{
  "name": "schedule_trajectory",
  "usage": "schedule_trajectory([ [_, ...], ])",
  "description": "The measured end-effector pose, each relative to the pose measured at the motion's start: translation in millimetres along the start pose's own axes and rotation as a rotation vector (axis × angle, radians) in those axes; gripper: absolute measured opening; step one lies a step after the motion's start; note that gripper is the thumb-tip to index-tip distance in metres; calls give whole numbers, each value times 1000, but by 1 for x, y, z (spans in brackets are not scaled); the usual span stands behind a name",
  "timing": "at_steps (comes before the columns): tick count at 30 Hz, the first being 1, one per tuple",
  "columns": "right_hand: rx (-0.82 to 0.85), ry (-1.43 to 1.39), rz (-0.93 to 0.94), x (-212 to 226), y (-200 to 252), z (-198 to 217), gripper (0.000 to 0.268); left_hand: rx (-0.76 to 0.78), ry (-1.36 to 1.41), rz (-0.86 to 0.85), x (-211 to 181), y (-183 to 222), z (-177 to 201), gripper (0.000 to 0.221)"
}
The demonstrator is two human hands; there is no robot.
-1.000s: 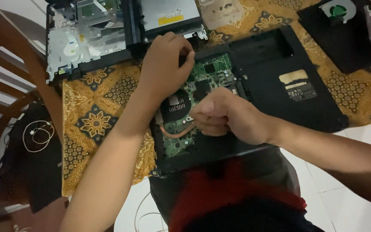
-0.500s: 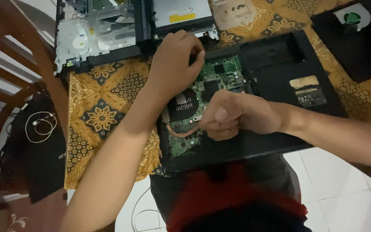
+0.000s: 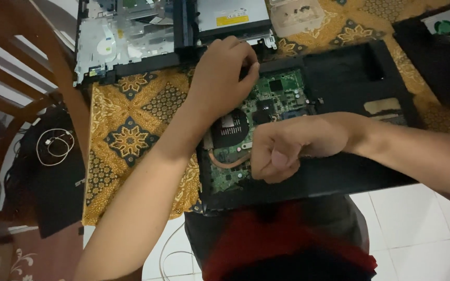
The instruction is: Disconnecting and reconnecting internal ribbon cables and components on a laptop motherboard using a screwdriver.
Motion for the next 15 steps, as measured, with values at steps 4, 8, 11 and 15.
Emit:
schedule_trajectory([
  [4, -38, -18, 2, 3, 1, 0, 36, -14, -13, 6, 0, 0, 1, 11],
  [8, -250, -35, 17, -2, 9, 14, 40, 10, -6, 27, 3, 1, -3, 13],
  [11, -423, -27, 78, 0, 17, 13, 54, -18, -14, -5, 2, 2, 0, 11],
  [15, -563, 82, 171, 4, 26, -2, 32, -19, -29, -12, 1, 2, -2, 11],
])
Point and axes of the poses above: each hand's wrist, its own y-axis away from the middle knuckle, its own z-axis out of the back of the hand, x = y × z, the point moved 9 cm from there along -y, towards the middle knuckle, and after that the axes turned 4 degrees about -x, right-handed, at the moved point
